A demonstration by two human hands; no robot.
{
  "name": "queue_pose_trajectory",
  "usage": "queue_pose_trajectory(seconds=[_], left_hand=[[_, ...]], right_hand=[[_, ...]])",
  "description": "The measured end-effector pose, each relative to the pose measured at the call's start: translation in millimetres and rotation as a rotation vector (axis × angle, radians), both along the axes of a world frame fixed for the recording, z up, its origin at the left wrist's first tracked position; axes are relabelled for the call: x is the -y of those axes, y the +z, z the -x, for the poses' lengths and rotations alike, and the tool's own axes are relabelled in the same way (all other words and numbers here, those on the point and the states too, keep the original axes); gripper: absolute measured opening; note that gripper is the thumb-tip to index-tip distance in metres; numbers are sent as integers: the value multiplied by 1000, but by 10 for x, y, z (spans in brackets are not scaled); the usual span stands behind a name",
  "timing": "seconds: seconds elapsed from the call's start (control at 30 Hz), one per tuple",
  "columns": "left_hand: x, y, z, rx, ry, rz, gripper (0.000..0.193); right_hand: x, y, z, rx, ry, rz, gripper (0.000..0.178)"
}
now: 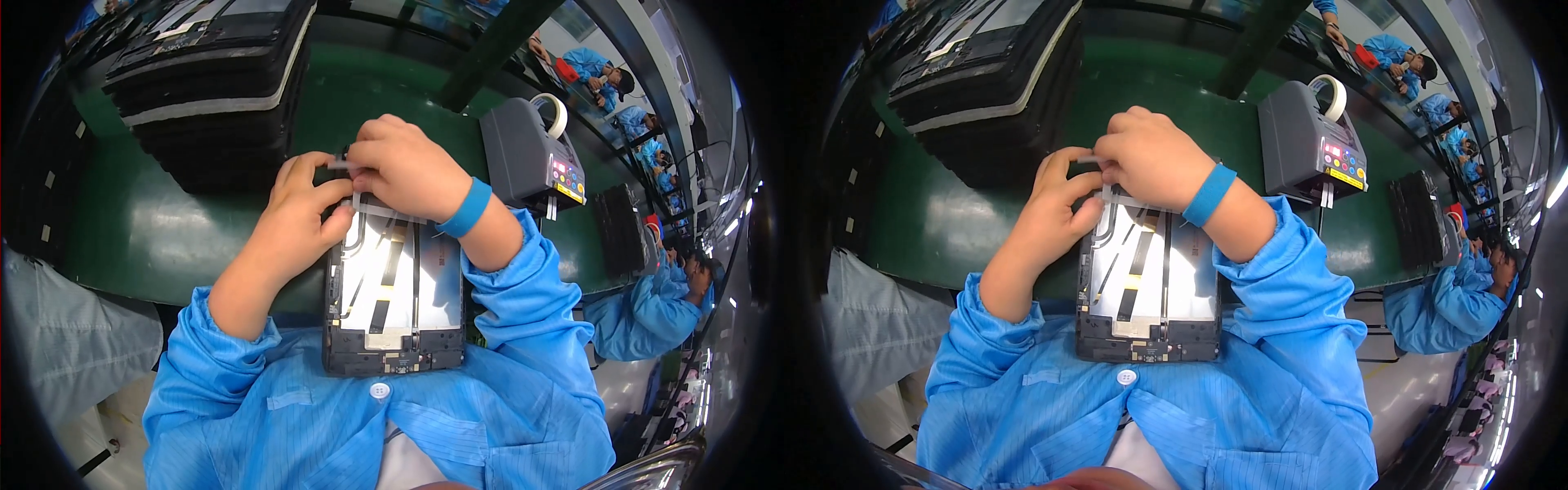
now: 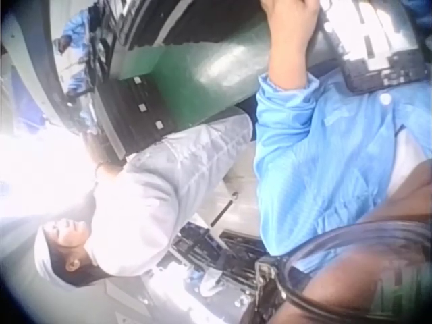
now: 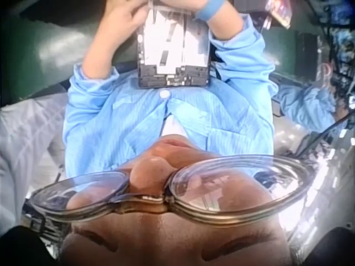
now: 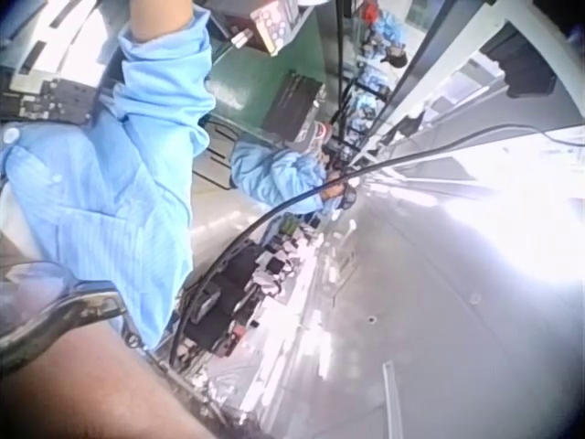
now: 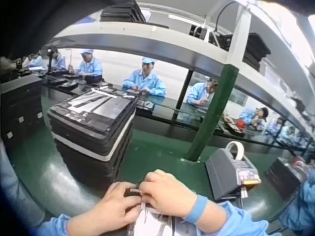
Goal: Applying adhesive strips and components to internal panels of an electronic device.
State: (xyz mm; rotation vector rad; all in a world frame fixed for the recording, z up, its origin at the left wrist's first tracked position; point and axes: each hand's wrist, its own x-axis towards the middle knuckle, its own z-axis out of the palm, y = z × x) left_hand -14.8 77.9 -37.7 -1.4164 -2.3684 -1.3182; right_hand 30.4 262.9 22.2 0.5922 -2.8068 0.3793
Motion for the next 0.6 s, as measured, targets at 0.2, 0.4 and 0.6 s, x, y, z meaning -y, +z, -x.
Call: queue_pose_trajectory(seconds=[0.2, 0.4, 0.6], left_hand=[[30, -7, -7, 29, -3, -5, 27], [35, -15, -12, 44, -5, -13, 27], [33, 13, -20, 47, -16, -11, 27]], right_hand=[[-106, -73, -68, 32, -253, 285, 24], [-150, -209, -87, 122, -71, 430, 13], [-182, 8, -124, 447, -328, 770, 20]])
